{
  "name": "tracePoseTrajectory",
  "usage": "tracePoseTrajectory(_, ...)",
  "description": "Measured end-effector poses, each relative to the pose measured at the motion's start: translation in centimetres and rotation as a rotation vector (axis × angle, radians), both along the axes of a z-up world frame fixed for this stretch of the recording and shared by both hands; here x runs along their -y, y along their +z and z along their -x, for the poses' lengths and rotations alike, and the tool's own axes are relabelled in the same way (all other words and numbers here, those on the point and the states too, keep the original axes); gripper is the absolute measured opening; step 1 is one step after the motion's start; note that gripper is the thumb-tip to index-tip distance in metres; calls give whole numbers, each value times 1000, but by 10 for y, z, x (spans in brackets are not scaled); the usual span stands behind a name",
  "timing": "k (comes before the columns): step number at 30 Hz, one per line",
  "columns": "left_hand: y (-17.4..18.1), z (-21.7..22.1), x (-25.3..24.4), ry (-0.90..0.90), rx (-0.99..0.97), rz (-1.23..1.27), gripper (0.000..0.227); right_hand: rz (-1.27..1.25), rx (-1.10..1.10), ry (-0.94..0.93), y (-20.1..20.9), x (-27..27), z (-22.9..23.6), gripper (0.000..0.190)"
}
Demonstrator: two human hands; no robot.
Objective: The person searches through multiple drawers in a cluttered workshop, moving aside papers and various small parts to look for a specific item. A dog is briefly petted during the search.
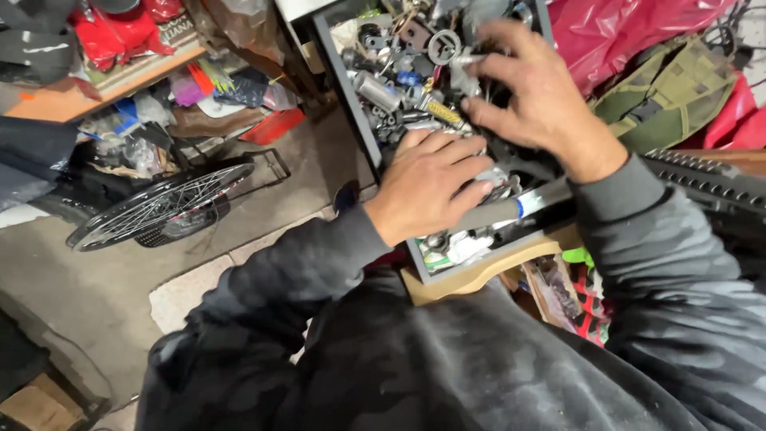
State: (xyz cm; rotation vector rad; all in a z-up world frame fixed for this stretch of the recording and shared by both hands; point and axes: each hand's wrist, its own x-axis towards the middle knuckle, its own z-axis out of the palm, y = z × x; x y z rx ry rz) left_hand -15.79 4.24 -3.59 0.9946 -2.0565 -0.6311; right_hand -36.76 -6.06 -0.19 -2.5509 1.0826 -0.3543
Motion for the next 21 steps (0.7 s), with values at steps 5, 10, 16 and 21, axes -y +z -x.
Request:
tracePoseTrajectory(5,-1,-9,7,-25,-169,-81,19,-11,59,0,-1,-11,11,32)
tracePoseTrajectory(10,5,-7,46,194,-243,-83,19,-98,92,22,15,-25,26,30)
tracePoseTrajectory(16,-28,7,123,240,-21,8,46,-141,83,78,25,-43,35,32)
tracePoseTrajectory(21,-36,28,103,308,216,187,56,-221,122,117,35,-42,53,30)
